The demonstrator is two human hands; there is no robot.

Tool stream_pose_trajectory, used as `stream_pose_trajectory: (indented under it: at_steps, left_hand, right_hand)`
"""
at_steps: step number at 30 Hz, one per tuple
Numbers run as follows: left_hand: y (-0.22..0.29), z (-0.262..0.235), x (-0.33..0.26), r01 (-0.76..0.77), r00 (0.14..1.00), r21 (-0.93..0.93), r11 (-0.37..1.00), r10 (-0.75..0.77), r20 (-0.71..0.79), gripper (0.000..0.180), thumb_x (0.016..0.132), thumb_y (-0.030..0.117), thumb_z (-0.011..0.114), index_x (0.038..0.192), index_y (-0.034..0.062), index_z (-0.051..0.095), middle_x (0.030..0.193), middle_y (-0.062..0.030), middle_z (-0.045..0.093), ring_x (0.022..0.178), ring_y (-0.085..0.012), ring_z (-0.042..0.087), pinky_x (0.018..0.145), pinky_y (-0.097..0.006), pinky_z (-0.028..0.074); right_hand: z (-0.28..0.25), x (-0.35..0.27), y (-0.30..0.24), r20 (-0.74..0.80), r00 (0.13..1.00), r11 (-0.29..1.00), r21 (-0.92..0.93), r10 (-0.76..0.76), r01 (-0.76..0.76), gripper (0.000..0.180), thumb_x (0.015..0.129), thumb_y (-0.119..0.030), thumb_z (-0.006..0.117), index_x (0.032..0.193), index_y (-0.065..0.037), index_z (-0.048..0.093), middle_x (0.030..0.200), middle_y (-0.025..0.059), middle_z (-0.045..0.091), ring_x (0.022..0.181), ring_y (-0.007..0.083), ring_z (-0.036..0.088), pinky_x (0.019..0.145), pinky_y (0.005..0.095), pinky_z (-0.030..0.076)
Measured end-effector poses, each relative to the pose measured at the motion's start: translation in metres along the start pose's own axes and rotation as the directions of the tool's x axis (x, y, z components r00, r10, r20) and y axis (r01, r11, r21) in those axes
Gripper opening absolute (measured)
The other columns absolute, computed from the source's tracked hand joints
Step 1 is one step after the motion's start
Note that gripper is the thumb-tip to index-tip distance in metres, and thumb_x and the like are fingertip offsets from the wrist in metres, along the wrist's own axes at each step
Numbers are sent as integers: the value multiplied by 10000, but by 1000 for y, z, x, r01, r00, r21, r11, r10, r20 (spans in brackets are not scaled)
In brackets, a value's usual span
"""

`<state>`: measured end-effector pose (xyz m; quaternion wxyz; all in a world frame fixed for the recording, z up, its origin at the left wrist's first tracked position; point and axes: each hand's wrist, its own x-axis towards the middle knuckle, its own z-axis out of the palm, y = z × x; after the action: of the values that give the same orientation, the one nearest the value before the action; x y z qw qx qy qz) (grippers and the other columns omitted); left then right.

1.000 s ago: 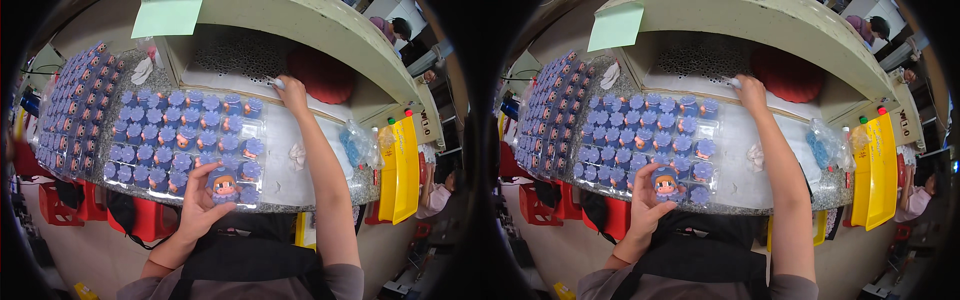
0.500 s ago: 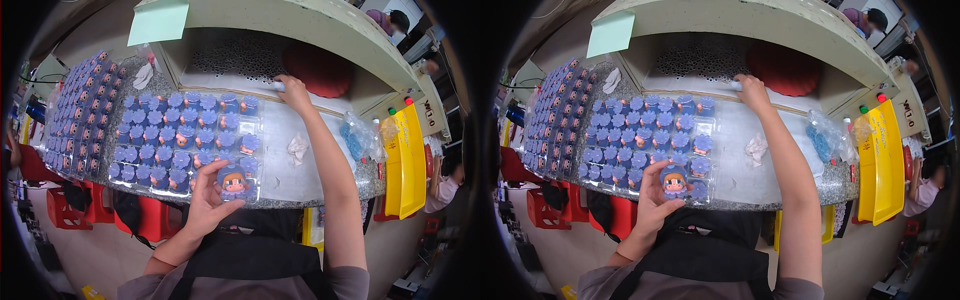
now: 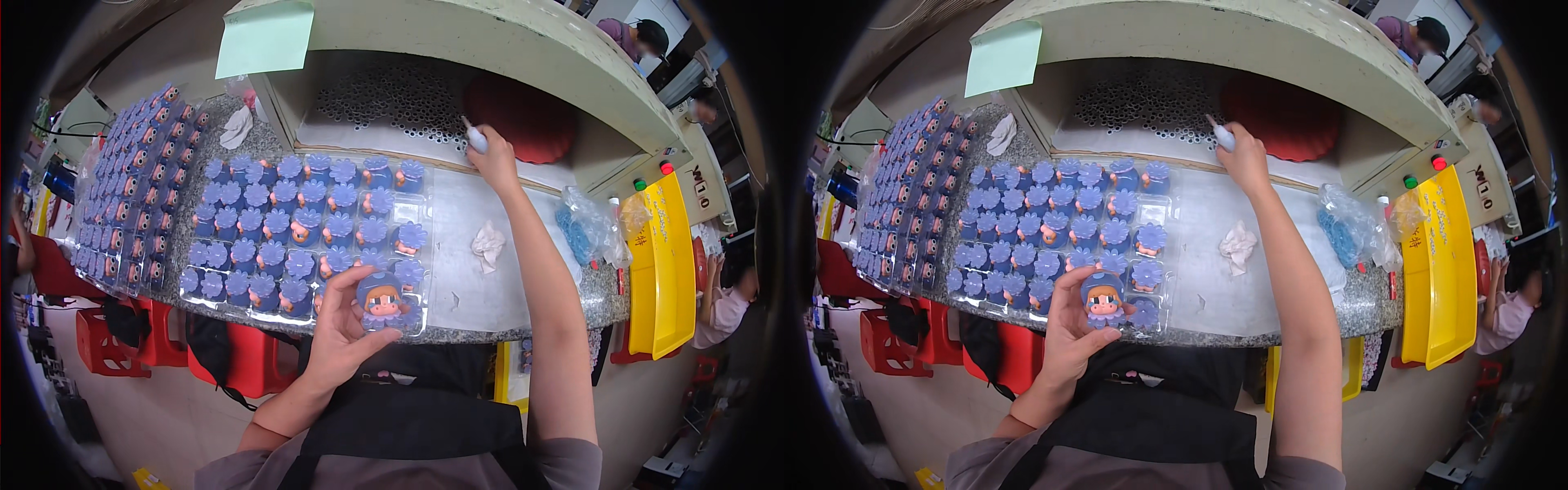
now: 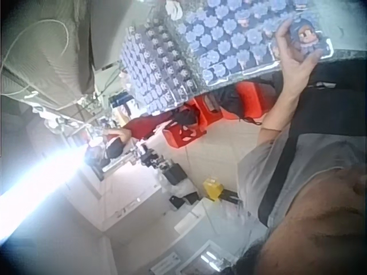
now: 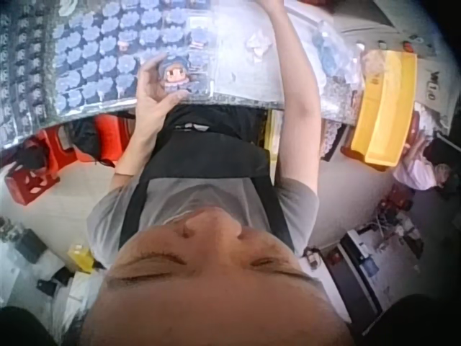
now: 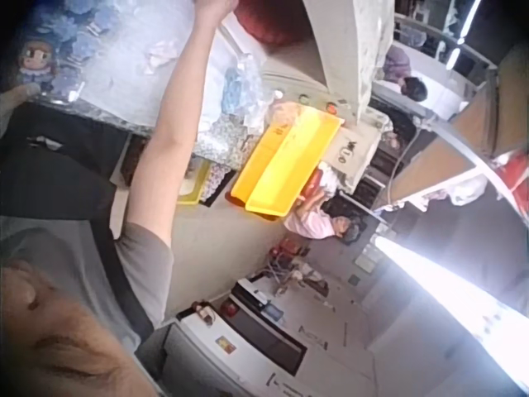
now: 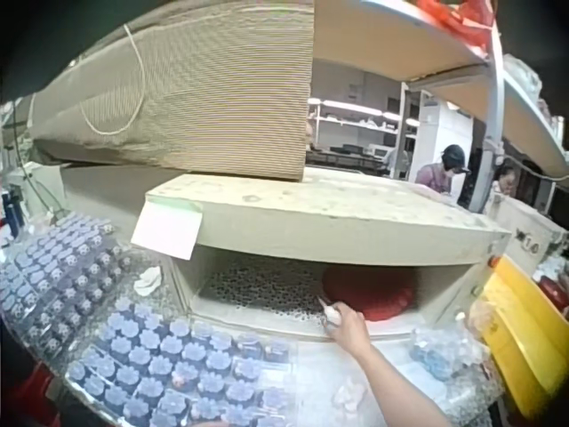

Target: The recorder is applying glue to small character figurines and assembling them at a workstation.

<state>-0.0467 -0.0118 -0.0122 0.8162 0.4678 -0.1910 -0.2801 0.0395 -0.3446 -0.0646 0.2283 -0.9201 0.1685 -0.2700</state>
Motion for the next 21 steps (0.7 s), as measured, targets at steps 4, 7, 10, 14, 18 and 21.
stream_pose_trajectory:
  at_steps: [4,7,10,14,18,21]
  left_hand:
    - [-3,-4,0,12,999,-29,1000,-11,30,668,659,-95,631,1221,40,296,1158,-101,379,1004,-262,513,848,-358,441]
    - [-4,-2,2,23,998,-47,999,-20,66,665,676,-115,614,1233,36,283,1190,-94,348,1013,-280,520,835,-322,434]
    - [-4,0,2,42,997,-47,998,-38,73,671,683,-113,606,1247,35,274,1198,-92,344,1021,-274,513,837,-322,433]
    - [-9,2,4,73,997,-2,997,-73,33,715,694,-36,635,1287,80,254,1161,-109,418,1010,-244,511,834,-355,456]
    - [-13,6,8,44,997,11,999,-45,56,673,730,-44,584,1295,66,236,1224,-102,361,1015,-236,500,844,-352,444]
    - [-20,9,13,52,994,29,998,-54,98,649,720,-46,561,1277,49,241,1243,-111,337,1018,-222,487,864,-338,420]
  right_hand:
    - [-1,-20,17,25,991,963,232,132,-134,117,738,-46,590,852,-23,591,696,69,604,552,112,569,531,250,464]
    - [-10,-28,19,42,979,932,300,200,-203,101,753,-57,588,846,-16,585,697,54,597,514,77,528,501,221,452]
    - [-28,-41,2,167,934,752,557,315,-353,100,760,-58,582,844,-7,562,733,70,603,531,87,522,498,220,443]
    - [-65,-83,-50,286,898,462,780,336,-421,74,761,-45,563,804,-9,514,794,104,601,571,105,524,510,240,440]
    - [-91,-146,-91,340,890,287,858,303,-425,101,715,28,573,787,12,504,752,123,568,509,126,509,450,235,430]
    - [-94,-181,-125,393,872,53,903,293,-426,114,694,79,585,745,23,500,759,157,572,483,137,516,403,224,410]
